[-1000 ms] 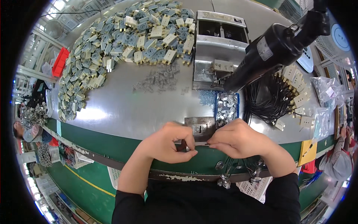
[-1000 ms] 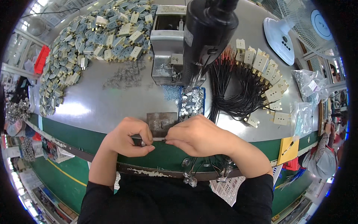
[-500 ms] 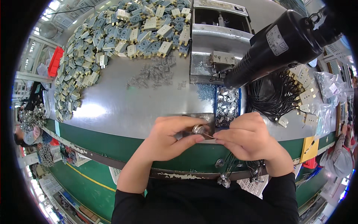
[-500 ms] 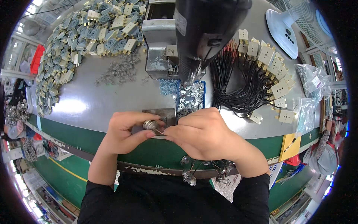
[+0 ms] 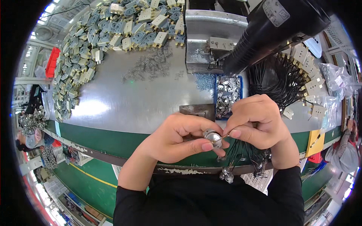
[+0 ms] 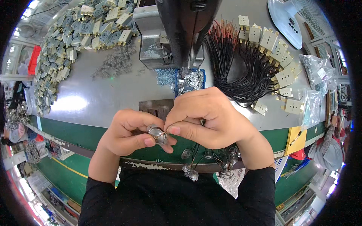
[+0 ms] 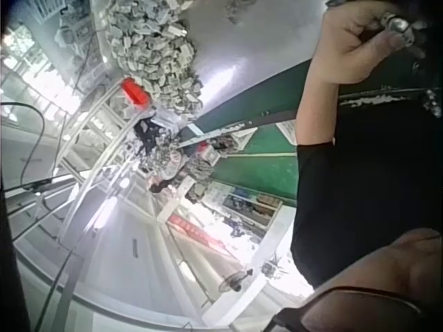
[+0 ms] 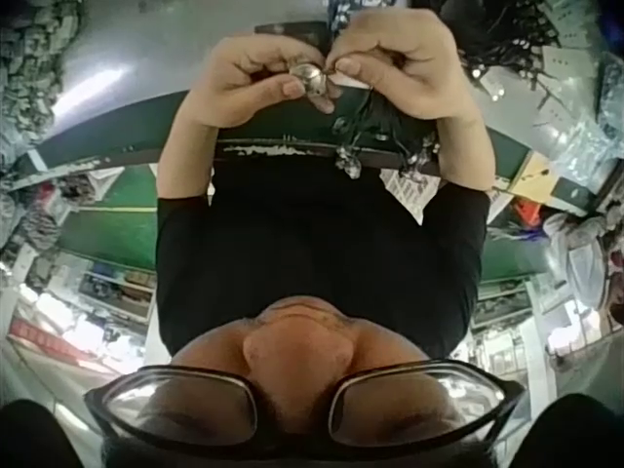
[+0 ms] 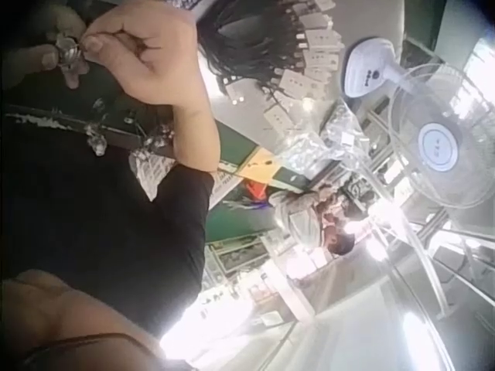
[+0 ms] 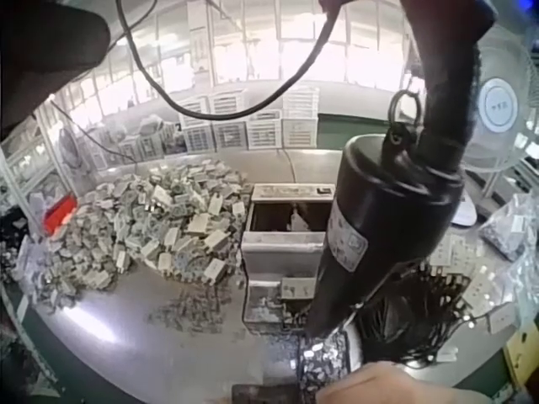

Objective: Assembling electronic parts and wiring harnesses using a power tool at a manufacturing workstation.

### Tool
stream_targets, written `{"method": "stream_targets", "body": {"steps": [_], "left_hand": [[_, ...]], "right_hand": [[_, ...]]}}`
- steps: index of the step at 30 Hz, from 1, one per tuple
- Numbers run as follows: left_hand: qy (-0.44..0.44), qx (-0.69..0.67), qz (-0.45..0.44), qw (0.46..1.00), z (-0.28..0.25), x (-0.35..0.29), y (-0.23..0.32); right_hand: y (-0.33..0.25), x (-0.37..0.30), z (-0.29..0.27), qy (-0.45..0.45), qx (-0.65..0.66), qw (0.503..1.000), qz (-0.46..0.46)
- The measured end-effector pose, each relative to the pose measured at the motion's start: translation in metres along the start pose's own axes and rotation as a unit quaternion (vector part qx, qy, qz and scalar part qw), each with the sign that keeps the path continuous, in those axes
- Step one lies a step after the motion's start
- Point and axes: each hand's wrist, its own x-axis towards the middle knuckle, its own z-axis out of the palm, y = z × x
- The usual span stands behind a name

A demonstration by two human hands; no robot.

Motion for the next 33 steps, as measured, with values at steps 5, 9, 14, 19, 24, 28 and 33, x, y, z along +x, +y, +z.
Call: {"method": "stream_targets", "body": {"steps": [5, 9, 14, 19, 24, 28, 33], "left_hand": [[-0.035, 0.267, 0.015, 0.963, 0.002, 0.002, 0.012], [0.011, 0.363, 0.046, 0.931, 0.006, 0.003, 0.018], [-0.003, 0.414, 0.073, 0.907, 0.010, 0.001, 0.025], [-0.005, 0.413, 0.101, 0.905, 0.018, 0.006, 0.026], [0.025, 0.253, 0.087, 0.963, 0.015, 0.005, 0.010], [0.018, -0.033, 0.045, 0.998, 0.008, -0.001, -0.009], [0.020, -0.225, 0.074, 0.971, 0.008, -0.002, -0.020]], "right_hand": [[-0.005, 0.004, 0.001, -0.034, -0.065, 0.995, -0.067], [-0.006, 0.003, 0.008, 0.010, -0.106, 0.993, -0.052], [-0.004, 0.003, 0.006, -0.020, -0.020, 1.000, -0.004], [0.010, 0.000, 0.003, -0.037, 0.235, 0.947, 0.215], [0.021, -0.006, 0.012, 0.015, 0.239, 0.951, 0.196], [0.014, -0.002, 0.015, 0.087, 0.055, 0.993, 0.055], [0.017, 0.005, 0.013, 0.048, -0.166, 0.970, -0.170]]}}
